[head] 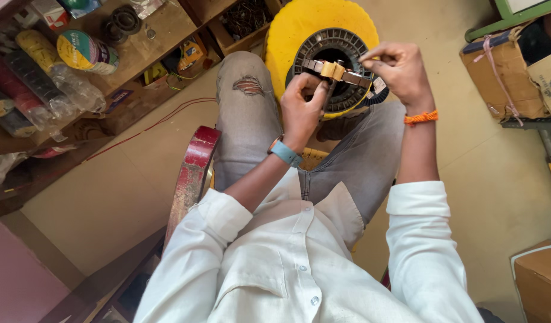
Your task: The person sits in a workshop with a motor armature clamped in a yellow holder at their lap. They use a small hand tool to work on the copper commutator, rotating the armature to reach different sections and steadying it with the other hand.
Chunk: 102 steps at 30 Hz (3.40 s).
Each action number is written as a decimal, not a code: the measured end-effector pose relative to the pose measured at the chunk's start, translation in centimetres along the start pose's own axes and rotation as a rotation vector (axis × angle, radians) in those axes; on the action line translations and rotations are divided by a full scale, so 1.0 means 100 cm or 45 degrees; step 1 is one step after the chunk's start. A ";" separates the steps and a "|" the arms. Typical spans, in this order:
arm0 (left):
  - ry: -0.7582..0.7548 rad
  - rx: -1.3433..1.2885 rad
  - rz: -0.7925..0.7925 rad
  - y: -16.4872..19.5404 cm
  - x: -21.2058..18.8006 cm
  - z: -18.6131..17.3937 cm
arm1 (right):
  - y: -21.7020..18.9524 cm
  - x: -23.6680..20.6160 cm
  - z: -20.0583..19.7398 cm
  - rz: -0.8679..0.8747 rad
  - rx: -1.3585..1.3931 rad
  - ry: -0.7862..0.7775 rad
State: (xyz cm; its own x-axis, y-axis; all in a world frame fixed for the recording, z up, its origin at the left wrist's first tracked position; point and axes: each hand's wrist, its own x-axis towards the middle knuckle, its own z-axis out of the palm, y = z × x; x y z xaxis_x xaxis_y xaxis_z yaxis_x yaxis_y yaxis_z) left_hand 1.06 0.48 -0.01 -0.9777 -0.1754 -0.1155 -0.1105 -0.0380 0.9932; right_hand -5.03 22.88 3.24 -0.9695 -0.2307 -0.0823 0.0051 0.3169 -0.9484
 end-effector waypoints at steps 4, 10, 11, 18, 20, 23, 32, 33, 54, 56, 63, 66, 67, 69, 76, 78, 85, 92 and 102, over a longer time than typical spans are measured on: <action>0.069 0.140 0.085 0.007 0.006 0.010 | 0.022 -0.018 -0.010 0.100 0.004 0.141; 0.104 0.300 0.138 0.031 -0.002 0.000 | 0.031 -0.033 -0.012 0.301 0.288 0.414; 0.137 0.331 0.373 0.037 -0.005 -0.007 | 0.030 -0.035 -0.013 0.372 0.352 0.462; -0.833 0.696 1.307 0.071 0.068 -0.042 | 0.014 -0.056 -0.031 0.394 0.596 0.367; -0.902 0.678 1.199 0.073 0.078 -0.048 | 0.000 -0.065 -0.045 0.414 0.666 0.247; -0.941 0.668 1.121 0.072 0.085 -0.050 | -0.022 -0.080 -0.049 0.400 0.716 0.077; -1.011 0.512 1.076 0.065 0.089 -0.047 | -0.118 -0.055 -0.003 0.301 0.568 0.054; -1.019 0.495 1.071 0.064 0.090 -0.047 | -0.128 -0.056 0.007 0.299 0.417 0.036; -1.223 0.315 0.798 0.049 0.117 -0.038 | -0.134 -0.081 0.091 0.138 0.013 0.199; -1.242 0.293 0.787 0.046 0.118 -0.037 | -0.127 -0.081 0.101 0.181 -0.054 0.214; -1.416 0.261 0.831 0.041 0.126 -0.031 | -0.074 -0.109 0.146 -0.053 -0.561 0.368; -1.444 0.335 0.881 0.039 0.128 -0.028 | -0.052 -0.124 0.160 -0.054 -0.559 0.489; -1.441 0.343 0.896 0.039 0.129 -0.027 | -0.048 -0.127 0.157 -0.004 -0.543 0.492; -1.435 0.362 0.922 0.037 0.129 -0.028 | -0.042 -0.133 0.148 0.064 -0.437 0.427; -1.429 0.395 0.911 0.046 0.127 -0.030 | -0.043 -0.118 0.118 0.526 0.613 0.128; -1.437 0.391 0.854 0.060 0.124 -0.034 | -0.047 -0.114 0.127 0.465 0.493 0.237; -1.089 0.659 1.263 0.106 0.069 -0.085 | -0.072 -0.121 0.152 0.047 -0.324 0.631; -1.200 0.857 1.462 0.075 0.048 -0.068 | -0.115 -0.131 0.123 0.194 -0.523 0.410; -0.967 0.555 1.335 0.056 0.028 -0.071 | -0.163 -0.110 0.094 -0.209 -0.888 -0.049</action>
State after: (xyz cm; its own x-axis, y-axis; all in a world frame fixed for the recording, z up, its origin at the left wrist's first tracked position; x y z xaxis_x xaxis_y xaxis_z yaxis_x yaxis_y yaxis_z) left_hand -1.00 -7.22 5.08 -0.4776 0.6544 0.5863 0.8281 0.1124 0.5492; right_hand 7.88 11.60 16.77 -0.9351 -0.3537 0.0217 -0.3100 0.7868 -0.5338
